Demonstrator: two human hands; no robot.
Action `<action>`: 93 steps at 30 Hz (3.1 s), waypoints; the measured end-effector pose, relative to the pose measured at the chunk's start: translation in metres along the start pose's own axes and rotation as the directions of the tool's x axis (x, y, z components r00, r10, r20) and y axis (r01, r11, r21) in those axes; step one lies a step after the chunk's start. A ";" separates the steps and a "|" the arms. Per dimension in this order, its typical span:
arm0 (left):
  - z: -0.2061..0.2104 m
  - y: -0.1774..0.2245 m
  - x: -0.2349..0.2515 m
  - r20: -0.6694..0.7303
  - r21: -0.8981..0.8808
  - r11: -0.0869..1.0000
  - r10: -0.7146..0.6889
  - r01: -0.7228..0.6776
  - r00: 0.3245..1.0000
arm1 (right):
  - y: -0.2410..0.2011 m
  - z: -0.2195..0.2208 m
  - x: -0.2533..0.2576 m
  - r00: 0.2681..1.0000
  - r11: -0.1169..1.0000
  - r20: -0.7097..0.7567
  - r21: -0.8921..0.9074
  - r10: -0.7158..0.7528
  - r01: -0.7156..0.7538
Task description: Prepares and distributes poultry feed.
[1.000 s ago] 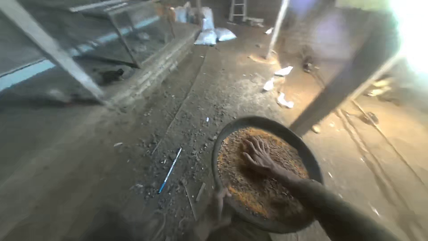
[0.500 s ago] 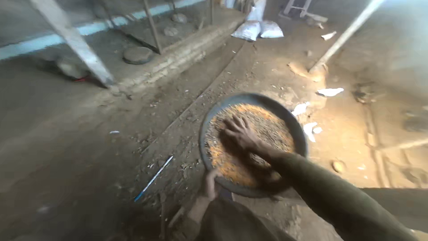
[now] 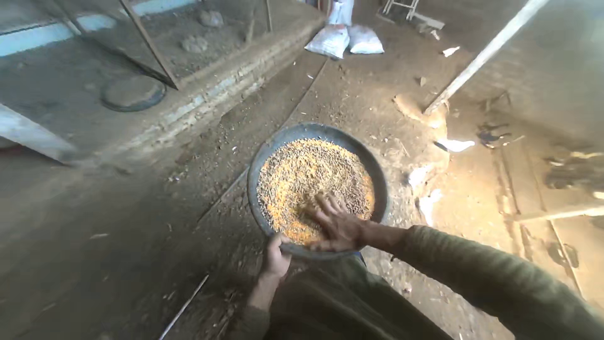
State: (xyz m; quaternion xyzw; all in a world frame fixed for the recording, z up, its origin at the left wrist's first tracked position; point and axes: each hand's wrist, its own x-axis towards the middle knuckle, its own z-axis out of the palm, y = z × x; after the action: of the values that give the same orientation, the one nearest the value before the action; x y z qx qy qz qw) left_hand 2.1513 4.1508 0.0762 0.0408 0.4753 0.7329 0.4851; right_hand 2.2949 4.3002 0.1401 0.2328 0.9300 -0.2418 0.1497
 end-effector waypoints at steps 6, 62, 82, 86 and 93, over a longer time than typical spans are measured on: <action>0.054 -0.004 0.104 -0.133 -0.092 0.992 0.073 -0.086 0.988 | 0.086 -0.063 0.130 0.870 0.831 -0.045 -0.324 -0.491 0.452; -0.201 0.505 0.815 -0.962 -0.114 0.737 0.085 -0.666 0.259 | -0.126 -0.434 1.285 0.898 0.581 0.254 0.814 -0.360 0.002; -0.286 0.552 0.783 -0.937 0.111 0.610 0.326 -0.784 0.121 | -0.252 -0.394 1.339 0.832 0.749 0.374 0.658 -0.411 0.074; -0.300 0.522 0.783 -0.948 0.087 0.660 0.284 -0.746 0.141 | -0.270 -0.408 1.334 0.788 0.815 0.207 0.110 -0.579 0.569; -0.312 0.528 0.795 -0.973 -0.076 0.751 0.088 -0.656 0.214 | -0.339 -0.272 1.305 0.594 0.602 0.346 -0.097 -0.726 0.793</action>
State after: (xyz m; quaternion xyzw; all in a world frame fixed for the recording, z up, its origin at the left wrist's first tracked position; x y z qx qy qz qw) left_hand 1.2158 4.5011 -0.0241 -0.3910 0.4383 0.8045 -0.0888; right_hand 0.9732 4.6491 -0.0139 -0.2447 0.9314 -0.1972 0.1839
